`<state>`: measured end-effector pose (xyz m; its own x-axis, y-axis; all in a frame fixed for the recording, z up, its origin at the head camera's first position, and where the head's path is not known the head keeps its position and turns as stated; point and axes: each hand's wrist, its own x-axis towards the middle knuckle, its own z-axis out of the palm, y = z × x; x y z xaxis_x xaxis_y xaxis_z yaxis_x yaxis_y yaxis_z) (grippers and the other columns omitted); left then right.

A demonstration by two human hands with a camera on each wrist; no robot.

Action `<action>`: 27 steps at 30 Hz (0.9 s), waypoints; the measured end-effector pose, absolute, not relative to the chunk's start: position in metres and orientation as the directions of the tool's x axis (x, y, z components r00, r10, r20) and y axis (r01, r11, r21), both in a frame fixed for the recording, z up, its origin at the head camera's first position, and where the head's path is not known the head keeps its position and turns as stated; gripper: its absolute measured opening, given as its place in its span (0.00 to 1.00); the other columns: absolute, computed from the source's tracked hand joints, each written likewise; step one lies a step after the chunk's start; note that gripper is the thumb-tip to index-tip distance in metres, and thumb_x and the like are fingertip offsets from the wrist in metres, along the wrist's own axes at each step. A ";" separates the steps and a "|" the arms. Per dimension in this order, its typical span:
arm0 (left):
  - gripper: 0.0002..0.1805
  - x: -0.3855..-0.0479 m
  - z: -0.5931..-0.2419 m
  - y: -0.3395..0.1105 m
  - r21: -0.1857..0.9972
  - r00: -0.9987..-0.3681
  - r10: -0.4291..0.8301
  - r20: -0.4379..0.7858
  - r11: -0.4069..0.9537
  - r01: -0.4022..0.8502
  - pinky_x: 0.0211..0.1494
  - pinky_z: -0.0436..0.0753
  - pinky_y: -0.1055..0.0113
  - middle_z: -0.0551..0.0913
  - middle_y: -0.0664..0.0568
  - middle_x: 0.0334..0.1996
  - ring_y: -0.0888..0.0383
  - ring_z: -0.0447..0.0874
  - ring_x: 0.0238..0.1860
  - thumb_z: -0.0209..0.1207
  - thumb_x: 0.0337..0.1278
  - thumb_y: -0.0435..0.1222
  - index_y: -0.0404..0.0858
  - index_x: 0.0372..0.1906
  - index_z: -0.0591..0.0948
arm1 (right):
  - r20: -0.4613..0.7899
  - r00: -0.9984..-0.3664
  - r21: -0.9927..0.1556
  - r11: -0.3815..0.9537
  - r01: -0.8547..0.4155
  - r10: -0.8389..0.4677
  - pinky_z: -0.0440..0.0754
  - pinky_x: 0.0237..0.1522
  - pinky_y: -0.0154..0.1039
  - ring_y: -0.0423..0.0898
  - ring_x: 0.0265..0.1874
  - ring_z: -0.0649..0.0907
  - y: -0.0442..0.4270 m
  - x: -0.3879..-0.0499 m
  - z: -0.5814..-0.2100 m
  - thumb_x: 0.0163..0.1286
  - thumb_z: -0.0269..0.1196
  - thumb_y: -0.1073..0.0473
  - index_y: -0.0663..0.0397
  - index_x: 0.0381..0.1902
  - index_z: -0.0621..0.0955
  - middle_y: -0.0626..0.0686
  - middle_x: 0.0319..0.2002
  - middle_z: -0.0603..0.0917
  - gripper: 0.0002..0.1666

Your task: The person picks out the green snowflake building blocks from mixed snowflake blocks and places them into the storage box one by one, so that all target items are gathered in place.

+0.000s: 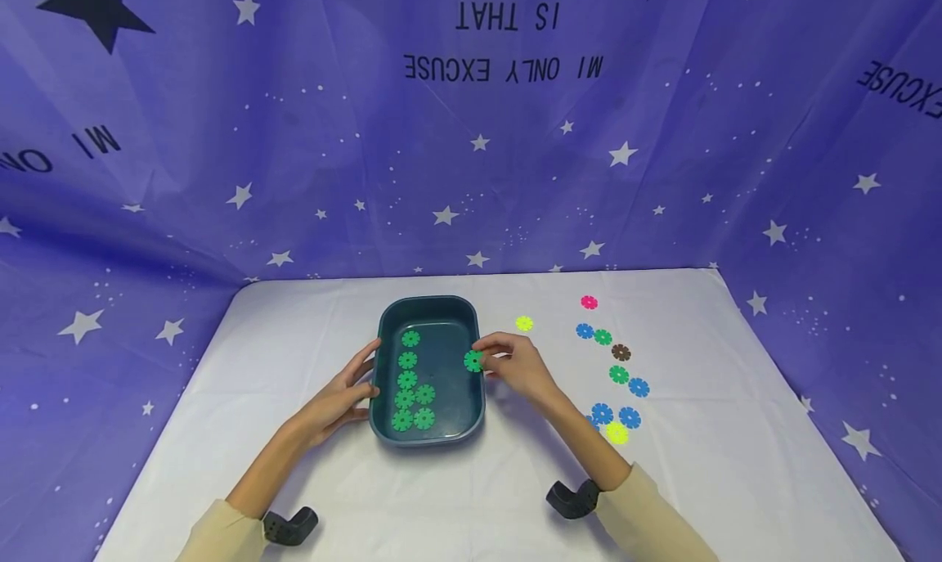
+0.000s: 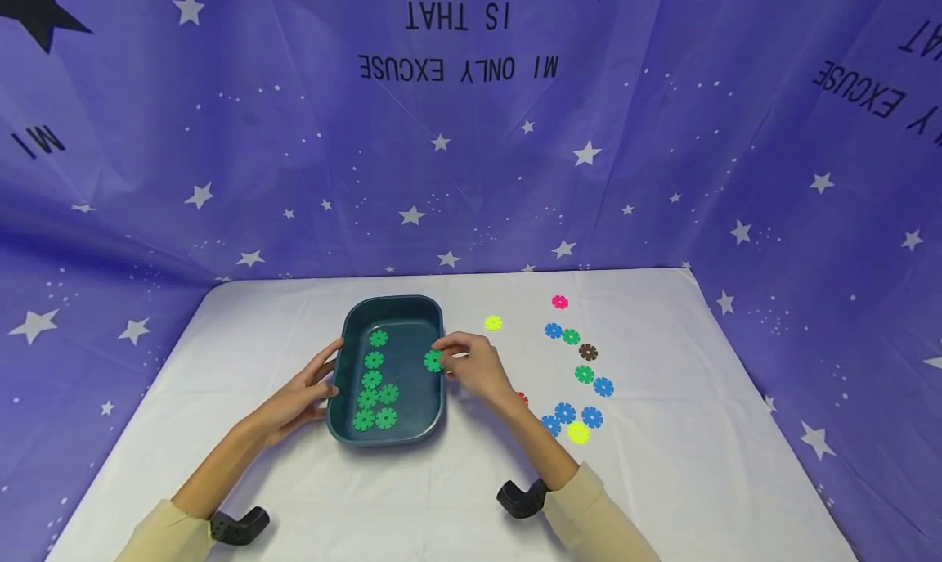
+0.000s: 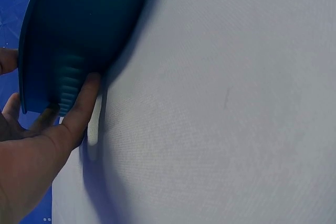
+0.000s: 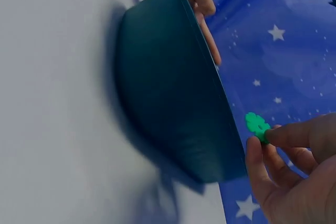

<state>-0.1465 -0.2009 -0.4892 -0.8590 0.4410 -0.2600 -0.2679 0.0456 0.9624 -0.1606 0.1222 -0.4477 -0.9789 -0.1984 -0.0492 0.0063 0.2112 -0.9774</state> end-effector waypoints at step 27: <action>0.47 -0.147 -0.489 -0.202 0.964 -0.855 0.449 -0.258 0.063 -0.257 0.62 0.69 0.36 0.35 0.40 0.79 0.34 0.55 0.71 0.50 0.65 0.28 0.57 0.81 0.42 | -0.056 -0.972 -0.890 0.454 -0.055 -0.227 0.79 0.22 0.33 0.47 0.21 0.84 0.034 -0.178 -0.462 0.67 0.57 0.72 0.61 0.45 0.85 0.52 0.30 0.83 0.13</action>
<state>-0.1474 -0.2016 -0.4894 -0.8554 0.4494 -0.2575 -0.2573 0.0628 0.9643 -0.1781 0.0341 -0.4621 -0.9723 -0.2269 -0.0557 -0.0548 0.4535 -0.8896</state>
